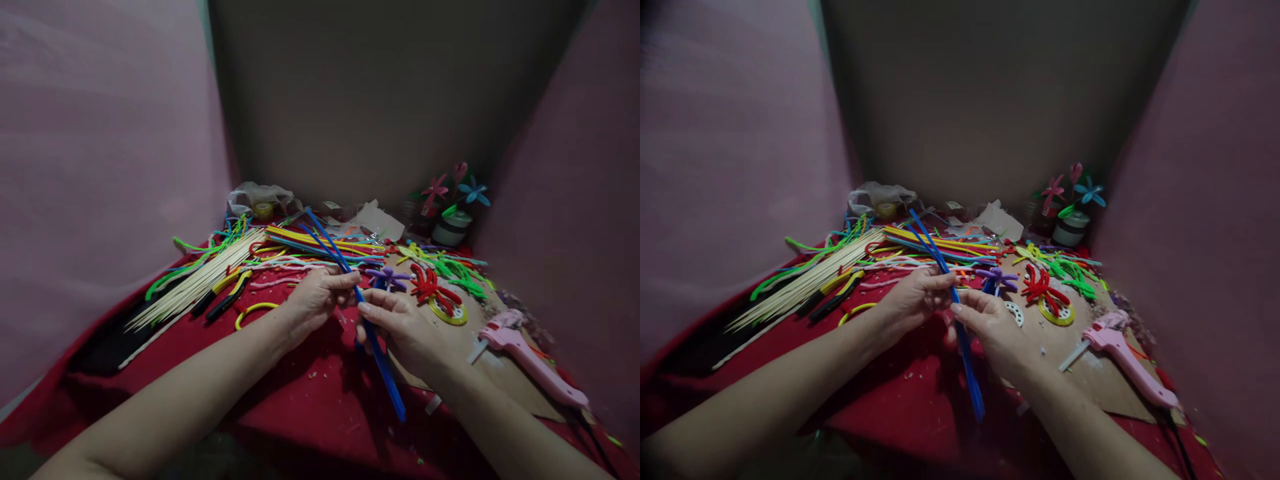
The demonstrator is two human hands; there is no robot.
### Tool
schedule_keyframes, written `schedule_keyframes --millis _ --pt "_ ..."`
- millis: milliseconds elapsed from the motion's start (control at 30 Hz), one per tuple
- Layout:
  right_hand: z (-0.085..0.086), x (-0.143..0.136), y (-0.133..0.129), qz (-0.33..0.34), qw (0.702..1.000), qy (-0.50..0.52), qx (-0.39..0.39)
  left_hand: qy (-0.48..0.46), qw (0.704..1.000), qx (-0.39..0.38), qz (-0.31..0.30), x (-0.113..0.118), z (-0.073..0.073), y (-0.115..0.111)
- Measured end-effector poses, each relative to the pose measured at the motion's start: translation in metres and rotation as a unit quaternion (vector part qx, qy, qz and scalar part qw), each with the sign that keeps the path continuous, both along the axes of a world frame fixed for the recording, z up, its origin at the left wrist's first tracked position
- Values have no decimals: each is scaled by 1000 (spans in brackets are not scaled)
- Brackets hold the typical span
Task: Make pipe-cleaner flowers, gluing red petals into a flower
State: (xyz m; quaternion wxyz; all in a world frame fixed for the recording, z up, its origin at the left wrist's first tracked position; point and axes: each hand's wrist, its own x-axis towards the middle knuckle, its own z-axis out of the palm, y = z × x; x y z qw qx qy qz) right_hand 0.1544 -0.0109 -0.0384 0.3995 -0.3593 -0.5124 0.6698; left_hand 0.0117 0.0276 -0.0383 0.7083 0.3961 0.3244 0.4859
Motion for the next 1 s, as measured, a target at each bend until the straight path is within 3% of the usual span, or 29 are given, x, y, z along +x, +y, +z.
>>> schedule_keyframes --millis 133,267,400,533,733,1000 --pt "-4 -4 1 -59 998 -9 13 0 1000 -3 -26 4 -6 -2" --pt "-7 -3 1 -62 998 15 -6 -9 999 -3 -37 4 -4 0" --pt "-12 -3 2 -61 995 55 -57 13 1000 -2 -5 5 -3 0" --pt "-15 -5 2 -76 994 63 -56 27 1000 -5 -5 5 -6 -1" --pt "-12 -6 2 -99 993 -49 31 48 999 13 4 6 -10 -2" --pt "-10 -5 1 -164 956 -165 178 42 999 -12 22 10 -3 -5"
